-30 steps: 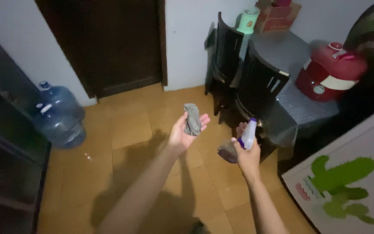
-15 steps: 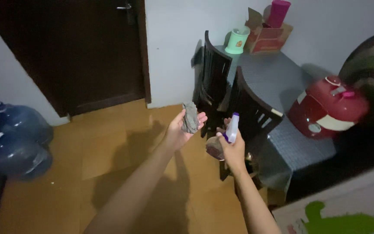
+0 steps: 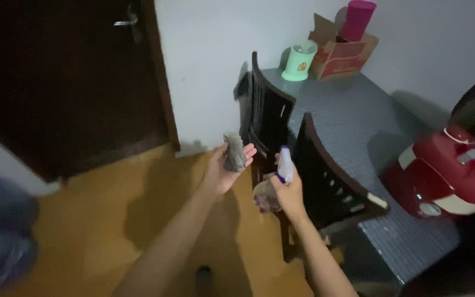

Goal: Washing a cloth in a sink and using it to wipe down a dining table, including moving chairs to access the surface.

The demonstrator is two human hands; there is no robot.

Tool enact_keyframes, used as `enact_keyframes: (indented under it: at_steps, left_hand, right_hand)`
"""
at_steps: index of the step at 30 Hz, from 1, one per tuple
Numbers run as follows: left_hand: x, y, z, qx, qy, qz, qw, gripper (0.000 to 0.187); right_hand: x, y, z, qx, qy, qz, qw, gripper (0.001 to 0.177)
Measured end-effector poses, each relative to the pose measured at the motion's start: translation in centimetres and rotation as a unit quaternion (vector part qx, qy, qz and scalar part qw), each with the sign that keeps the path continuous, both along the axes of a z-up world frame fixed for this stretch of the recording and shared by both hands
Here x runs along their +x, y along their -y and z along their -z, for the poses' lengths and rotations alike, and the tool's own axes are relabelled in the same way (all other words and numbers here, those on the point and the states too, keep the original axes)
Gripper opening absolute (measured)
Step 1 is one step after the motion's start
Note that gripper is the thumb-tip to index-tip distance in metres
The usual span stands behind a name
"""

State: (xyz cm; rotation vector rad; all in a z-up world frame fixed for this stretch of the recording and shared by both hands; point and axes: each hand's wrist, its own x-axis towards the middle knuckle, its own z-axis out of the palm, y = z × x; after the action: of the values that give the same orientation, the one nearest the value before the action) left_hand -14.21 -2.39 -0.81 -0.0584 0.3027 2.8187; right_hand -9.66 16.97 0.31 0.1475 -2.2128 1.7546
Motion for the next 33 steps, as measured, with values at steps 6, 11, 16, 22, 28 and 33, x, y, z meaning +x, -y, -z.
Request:
enact_keyframes:
  at_steps: [6, 11, 16, 22, 28, 33]
  left_hand:
    - [-12.1, 1.7, -1.6, 0.009, 0.019, 0.052, 0.998, 0.054]
    - [-17.5, -0.1, -3.7, -0.072, -0.009, 0.085, 0.994, 0.061]
    - [-23.2, -4.2, -5.3, -0.036, 0.019, 0.132, 0.99, 0.053]
    - [-33.2, -10.5, -4.1, -0.059, 0.01, 0.16, 0.985, 0.055]
    - [-40.4, -14.4, -5.8, -0.083, 0.032, 0.178, 0.98, 0.052]
    - [-44.9, -17.3, -4.0, -0.068, 0.042, 0.196, 0.977, 0.053]
  right_hand:
    - [-11.1, 1.6, 0.6, -0.115, 0.047, 0.059, 0.991, 0.053]
    - [-16.7, -0.6, -1.9, -0.201, 0.009, 0.14, 0.97, 0.045]
    - [-21.8, -8.8, -8.3, -0.233, -0.052, 0.219, 0.946, 0.034]
    - [-26.9, -15.4, -11.4, -0.162, -0.017, 0.344, 0.925, 0.031]
    - [-36.0, -23.3, -5.4, -0.04, 0.077, 0.42, 0.903, 0.04]
    - [-38.4, -24.4, -4.8, 0.017, 0.121, 0.467, 0.876, 0.044]
